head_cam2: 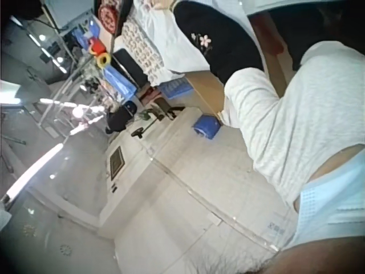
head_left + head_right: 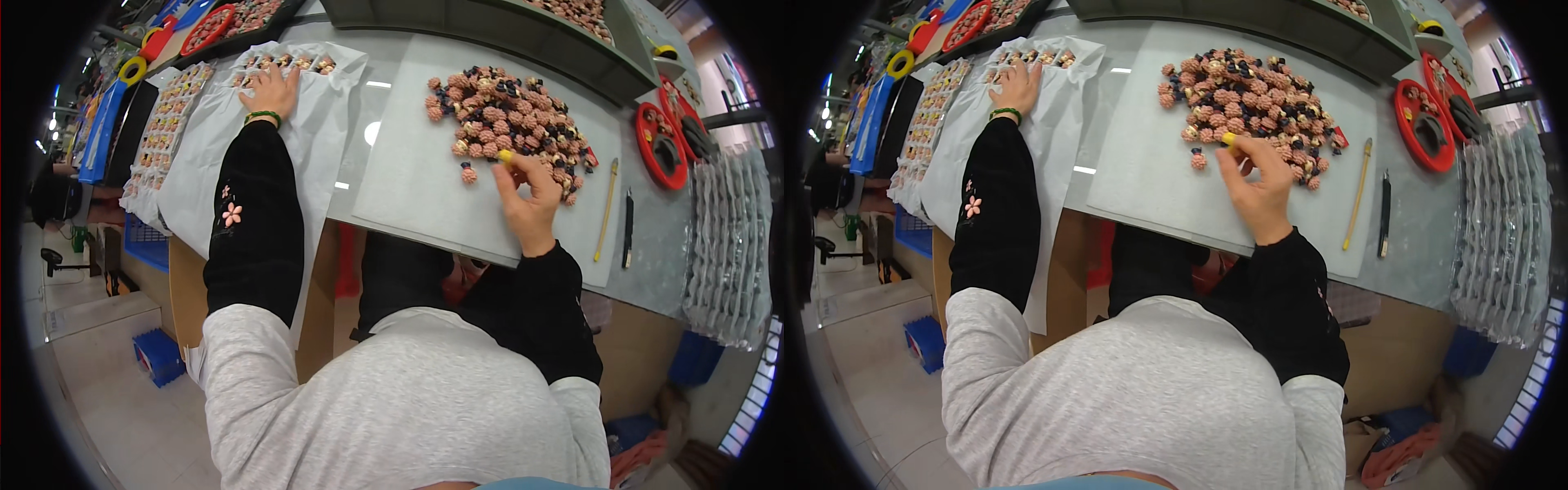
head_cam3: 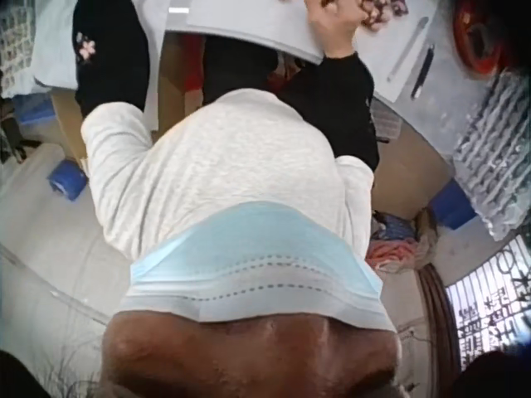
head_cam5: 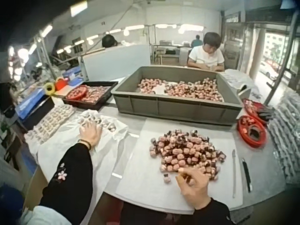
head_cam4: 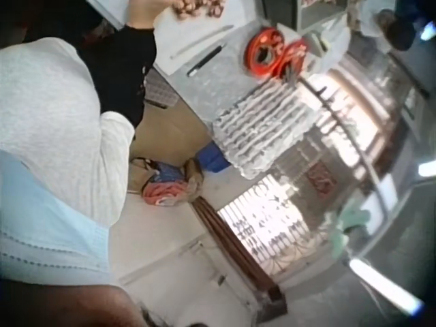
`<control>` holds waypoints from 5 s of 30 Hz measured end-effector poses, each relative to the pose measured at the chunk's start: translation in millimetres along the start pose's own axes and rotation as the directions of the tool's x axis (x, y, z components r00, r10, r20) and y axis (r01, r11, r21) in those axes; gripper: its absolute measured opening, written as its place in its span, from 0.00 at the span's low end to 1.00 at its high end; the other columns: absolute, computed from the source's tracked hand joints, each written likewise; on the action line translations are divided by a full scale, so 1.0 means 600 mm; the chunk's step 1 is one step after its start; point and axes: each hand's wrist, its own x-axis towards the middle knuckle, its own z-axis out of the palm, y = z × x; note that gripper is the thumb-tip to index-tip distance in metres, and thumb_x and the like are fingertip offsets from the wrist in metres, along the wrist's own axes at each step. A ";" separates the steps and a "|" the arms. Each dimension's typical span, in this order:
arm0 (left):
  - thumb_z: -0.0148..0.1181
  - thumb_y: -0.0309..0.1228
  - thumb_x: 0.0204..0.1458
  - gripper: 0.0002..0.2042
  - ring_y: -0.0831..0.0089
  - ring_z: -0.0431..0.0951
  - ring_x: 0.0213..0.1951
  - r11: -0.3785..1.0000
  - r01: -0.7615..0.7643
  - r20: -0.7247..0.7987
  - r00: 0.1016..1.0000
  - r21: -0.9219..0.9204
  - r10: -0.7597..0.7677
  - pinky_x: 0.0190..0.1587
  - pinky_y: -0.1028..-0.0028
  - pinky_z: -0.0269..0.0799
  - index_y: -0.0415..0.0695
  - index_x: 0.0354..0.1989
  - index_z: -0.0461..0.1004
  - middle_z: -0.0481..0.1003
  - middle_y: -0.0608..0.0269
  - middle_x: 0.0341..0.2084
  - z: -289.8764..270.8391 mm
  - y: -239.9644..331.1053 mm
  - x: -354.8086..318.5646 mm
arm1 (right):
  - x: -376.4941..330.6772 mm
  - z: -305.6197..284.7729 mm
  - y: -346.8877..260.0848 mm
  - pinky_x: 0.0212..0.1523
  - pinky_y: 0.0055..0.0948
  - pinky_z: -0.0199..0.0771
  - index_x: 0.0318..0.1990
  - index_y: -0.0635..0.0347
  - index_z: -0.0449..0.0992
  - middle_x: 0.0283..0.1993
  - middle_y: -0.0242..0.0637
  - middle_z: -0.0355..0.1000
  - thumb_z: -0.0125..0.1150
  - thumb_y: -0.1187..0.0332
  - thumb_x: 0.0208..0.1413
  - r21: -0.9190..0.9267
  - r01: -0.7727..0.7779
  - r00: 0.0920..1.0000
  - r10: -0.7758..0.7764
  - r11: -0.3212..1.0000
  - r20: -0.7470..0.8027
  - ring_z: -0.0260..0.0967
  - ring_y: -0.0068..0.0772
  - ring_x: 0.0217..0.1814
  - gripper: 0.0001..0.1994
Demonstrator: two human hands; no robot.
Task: The person assembles small toy figures by attaching pieces to them by hand and places the assembled figures into compartments on a tray.
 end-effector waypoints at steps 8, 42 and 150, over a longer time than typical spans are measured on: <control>0.52 0.45 0.47 0.26 0.59 0.56 0.57 0.979 -0.172 -0.279 0.940 0.106 0.195 0.55 0.49 0.49 0.44 0.52 0.62 0.60 0.51 0.53 -0.082 0.080 -0.040 | 0.012 0.019 -0.016 0.27 0.21 0.64 0.35 0.63 0.72 0.29 0.35 0.69 0.64 0.72 0.42 -0.313 0.370 0.923 -0.307 0.875 0.234 0.65 0.27 0.26 0.11; 0.48 0.22 0.52 0.13 0.67 0.71 0.45 -0.513 0.472 0.014 0.745 -0.717 0.666 0.47 0.72 0.67 0.34 0.46 0.67 0.70 0.51 0.44 -0.122 0.338 -0.323 | 0.000 0.004 0.018 0.44 0.22 0.68 0.48 0.67 0.65 0.42 0.36 0.66 0.58 0.83 0.45 0.324 0.070 0.982 -0.009 0.944 -0.187 0.66 0.25 0.43 0.19; 0.47 0.24 0.53 0.12 0.79 0.70 0.39 -0.485 0.366 -0.018 0.784 -0.794 0.620 0.36 0.81 0.68 0.40 0.47 0.64 0.68 0.63 0.41 -0.124 0.338 -0.331 | 0.002 -0.007 0.010 0.31 0.14 0.62 0.35 0.66 0.72 0.32 0.30 0.66 0.59 0.73 0.49 0.303 -0.037 0.992 0.071 0.952 -0.104 0.62 0.17 0.31 0.07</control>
